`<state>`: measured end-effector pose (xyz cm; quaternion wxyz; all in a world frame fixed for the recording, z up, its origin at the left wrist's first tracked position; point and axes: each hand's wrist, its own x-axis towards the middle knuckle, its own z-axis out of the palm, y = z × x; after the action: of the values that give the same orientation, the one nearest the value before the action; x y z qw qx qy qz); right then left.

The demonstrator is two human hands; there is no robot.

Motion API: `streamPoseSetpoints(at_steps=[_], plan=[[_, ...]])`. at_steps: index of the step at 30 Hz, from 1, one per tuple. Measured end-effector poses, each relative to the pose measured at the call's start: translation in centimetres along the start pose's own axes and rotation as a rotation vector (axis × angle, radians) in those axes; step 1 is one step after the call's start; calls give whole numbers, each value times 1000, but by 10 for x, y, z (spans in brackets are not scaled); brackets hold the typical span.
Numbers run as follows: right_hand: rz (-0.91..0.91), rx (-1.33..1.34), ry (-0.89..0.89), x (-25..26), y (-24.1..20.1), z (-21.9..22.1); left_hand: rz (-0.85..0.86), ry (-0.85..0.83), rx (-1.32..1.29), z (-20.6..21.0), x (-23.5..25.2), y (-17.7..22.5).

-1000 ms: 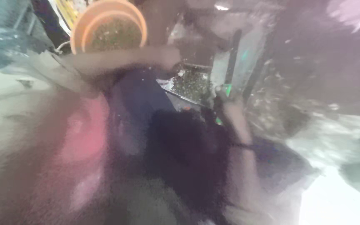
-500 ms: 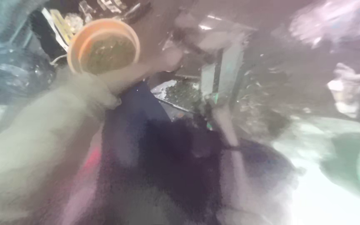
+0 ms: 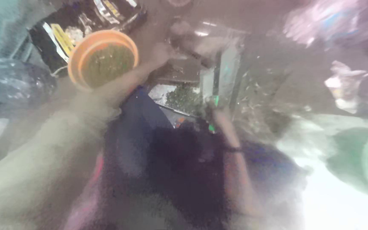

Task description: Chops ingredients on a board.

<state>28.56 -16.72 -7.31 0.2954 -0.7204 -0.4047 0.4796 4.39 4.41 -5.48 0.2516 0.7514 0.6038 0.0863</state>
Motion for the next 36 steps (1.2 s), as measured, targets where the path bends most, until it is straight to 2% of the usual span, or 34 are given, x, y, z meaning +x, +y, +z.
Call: streamPoseSetpoints(at_steps=[4, 7, 10, 13, 15, 20, 25, 28, 33, 36], plan=[[1, -16, 6, 2, 2, 1, 87, 68, 85, 6, 1, 0], [17, -28, -3, 2, 1, 1, 250, 106, 116, 17, 0, 4], [13, -7, -16, -2, -3, 3, 285, 37, 115, 21, 0, 6], [13, -9, -19, -6, -9, 3, 431, 32, -40, 29, 10, -7], [-4, 5, -23, -5, -6, 3, 453, 5, -98, 29, 13, -9], [-16, 21, -26, 0, 4, 5, 569, 6, 51, 38, 12, -11], [4, -10, -14, -2, 1, 5, 461, 20, 235, 46, 12, -2], [-1, 21, -22, -1, 1, 6, 337, -53, 311, 42, 6, 11], [-13, 63, -41, 1, 4, 8, 354, -44, 354, 58, 25, 8], [-12, 57, -41, 3, 7, 8, 275, -7, 381, 61, 30, 17]])
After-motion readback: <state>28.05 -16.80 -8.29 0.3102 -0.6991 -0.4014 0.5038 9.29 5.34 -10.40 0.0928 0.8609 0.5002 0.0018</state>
